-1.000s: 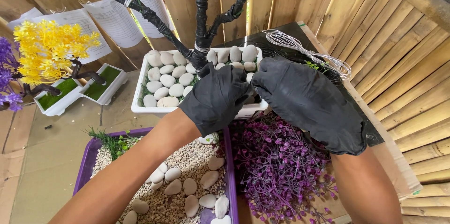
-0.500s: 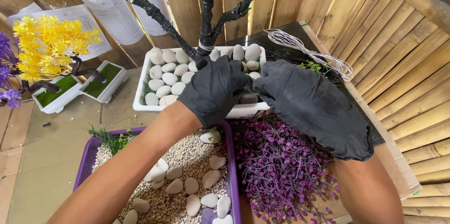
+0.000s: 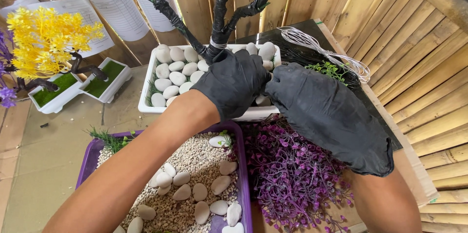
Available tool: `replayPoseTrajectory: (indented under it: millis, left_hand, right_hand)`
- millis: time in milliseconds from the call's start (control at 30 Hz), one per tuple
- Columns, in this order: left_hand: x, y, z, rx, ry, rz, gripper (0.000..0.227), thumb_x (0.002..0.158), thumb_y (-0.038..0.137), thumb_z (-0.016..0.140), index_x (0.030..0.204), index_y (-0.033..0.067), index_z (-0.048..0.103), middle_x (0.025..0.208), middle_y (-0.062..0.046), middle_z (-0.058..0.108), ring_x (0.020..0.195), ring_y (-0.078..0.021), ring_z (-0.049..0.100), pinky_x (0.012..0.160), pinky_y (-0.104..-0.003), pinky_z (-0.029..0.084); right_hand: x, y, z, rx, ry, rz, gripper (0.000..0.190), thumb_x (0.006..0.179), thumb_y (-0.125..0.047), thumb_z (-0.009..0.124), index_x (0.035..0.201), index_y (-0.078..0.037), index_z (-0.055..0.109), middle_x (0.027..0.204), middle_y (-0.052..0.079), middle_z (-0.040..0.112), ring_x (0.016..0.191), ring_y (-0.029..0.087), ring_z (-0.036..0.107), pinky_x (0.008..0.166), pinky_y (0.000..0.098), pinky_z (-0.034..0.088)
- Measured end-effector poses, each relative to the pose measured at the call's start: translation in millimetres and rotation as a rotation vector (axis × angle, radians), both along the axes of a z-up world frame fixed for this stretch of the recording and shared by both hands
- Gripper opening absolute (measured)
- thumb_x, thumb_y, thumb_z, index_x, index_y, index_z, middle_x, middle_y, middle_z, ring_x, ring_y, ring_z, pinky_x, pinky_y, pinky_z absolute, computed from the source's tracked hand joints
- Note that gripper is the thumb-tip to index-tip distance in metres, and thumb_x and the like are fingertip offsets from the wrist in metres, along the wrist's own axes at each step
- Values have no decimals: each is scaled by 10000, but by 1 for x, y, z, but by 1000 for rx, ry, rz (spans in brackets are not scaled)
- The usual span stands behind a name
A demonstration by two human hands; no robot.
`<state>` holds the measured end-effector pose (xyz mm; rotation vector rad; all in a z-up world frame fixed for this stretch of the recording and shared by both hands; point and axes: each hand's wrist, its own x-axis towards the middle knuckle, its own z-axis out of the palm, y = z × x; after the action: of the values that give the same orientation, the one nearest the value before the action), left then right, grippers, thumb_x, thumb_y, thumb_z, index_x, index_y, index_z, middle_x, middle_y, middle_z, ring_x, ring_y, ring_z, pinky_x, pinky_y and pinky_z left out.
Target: The person arranges white pebbles and small green plants into a rectangular white planter containing a black tree trunk. They carefully place the stones and plants by hand to create a decorative surface within the container.
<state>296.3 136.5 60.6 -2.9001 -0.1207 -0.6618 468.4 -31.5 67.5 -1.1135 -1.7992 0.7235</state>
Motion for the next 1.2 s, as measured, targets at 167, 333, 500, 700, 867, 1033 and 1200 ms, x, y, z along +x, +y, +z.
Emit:
replayPoseTrajectory:
  millis: [167,333,500,700,867,1033,1200]
  left_hand:
    - [-2,-3,-6,163,-44,46,211,904,345,645,898,139,597,818,-117,609,739,-359,587,570,-501,431]
    - [-5,0,-14,187,-93,63,320,918,340,650,1065,79,538,882,-168,591,744,-378,573,581,-524,419]
    - [-7,-4,-3,-13,-96,38,359,878,285,717,1113,63,560,917,-212,622,772,-421,609,627,-546,465]
    - [-14,-11,16,-382,-33,2,125,902,155,708,899,93,599,805,-205,635,741,-464,616,609,-533,461]
    - [-9,-9,15,-363,20,50,150,858,197,766,876,99,654,792,-148,655,700,-396,622,572,-511,465]
    - [-9,-9,17,-314,-30,-25,320,871,344,801,757,92,639,775,-134,621,691,-368,597,604,-505,453]
    - [-12,-15,20,-314,-121,-123,321,880,271,794,1104,96,644,929,-123,680,828,-374,619,741,-490,473]
  right_hand:
    - [5,-6,-3,32,30,-21,543,988,31,484,1521,35,381,1567,165,484,1461,250,484,1291,376,347]
    - [6,-3,4,119,-100,-81,473,995,-4,514,1466,1,472,1536,161,519,1441,270,509,1278,407,363]
    - [-11,11,14,64,-106,-42,398,1014,-66,480,1400,-25,564,1460,122,597,1372,226,567,1255,362,386]
    - [-5,22,35,297,-630,-104,545,807,85,461,1287,-51,679,1326,134,682,1199,289,649,1075,388,483]
    - [8,13,14,464,-873,-258,452,957,29,518,1398,-31,596,1418,176,621,1298,330,601,1141,421,461]
    - [17,5,-2,196,-543,-189,538,984,-44,456,1522,-27,441,1537,68,518,1433,183,462,1242,325,306]
    - [2,9,28,367,-809,-285,379,929,15,532,1266,-105,657,1179,96,681,1000,293,669,824,421,540]
